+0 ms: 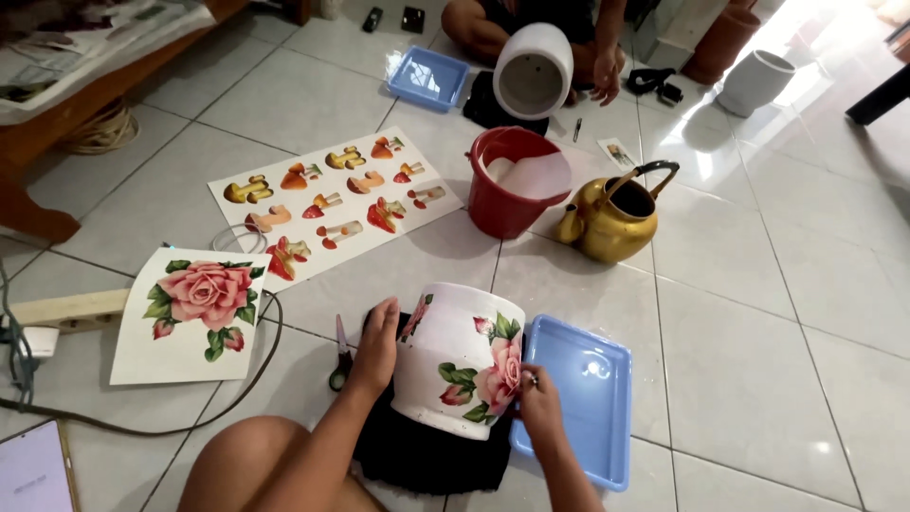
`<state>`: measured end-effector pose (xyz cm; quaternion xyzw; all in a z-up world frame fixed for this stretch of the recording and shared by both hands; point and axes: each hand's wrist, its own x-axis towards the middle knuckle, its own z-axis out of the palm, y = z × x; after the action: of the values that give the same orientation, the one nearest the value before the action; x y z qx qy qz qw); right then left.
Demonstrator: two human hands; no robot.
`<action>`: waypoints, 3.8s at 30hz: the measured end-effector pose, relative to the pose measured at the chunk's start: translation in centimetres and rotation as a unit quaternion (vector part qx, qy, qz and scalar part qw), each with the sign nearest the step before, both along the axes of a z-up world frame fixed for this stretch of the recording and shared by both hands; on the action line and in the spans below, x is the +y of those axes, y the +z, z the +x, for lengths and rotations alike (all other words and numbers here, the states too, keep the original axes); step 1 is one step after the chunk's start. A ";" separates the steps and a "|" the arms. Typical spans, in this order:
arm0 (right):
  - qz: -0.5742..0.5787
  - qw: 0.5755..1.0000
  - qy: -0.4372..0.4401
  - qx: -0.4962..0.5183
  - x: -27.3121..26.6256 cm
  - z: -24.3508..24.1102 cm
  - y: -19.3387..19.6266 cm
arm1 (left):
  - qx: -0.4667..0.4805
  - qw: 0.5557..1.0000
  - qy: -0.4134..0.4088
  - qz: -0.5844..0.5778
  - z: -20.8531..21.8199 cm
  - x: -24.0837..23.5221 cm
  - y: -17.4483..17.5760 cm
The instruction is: Refining the edges of a floral sticker applied to a white ceramic pot using a precision knife and smoothing it down by hand.
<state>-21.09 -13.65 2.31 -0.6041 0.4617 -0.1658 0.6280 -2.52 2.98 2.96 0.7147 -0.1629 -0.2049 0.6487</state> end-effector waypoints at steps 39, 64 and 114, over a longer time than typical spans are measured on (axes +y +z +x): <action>-0.070 0.919 -0.275 -0.275 -3.6 0.0 10.9 | -0.562 0.784 -0.265 0.014 -1.0 2.0 11.6; -0.228 0.953 -0.022 -0.197 0.5 5.5 6.4 | -0.441 0.863 -0.245 -0.015 2.8 -3.8 7.5; 0.032 0.950 0.008 -0.312 -3.6 4.6 3.3 | -0.445 0.879 -0.145 -0.090 1.6 -4.7 5.2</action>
<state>-16.48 -17.28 5.64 -0.5054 0.2431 -0.3262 0.7610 -0.89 -1.74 8.13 0.6377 -0.5540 0.0586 0.5320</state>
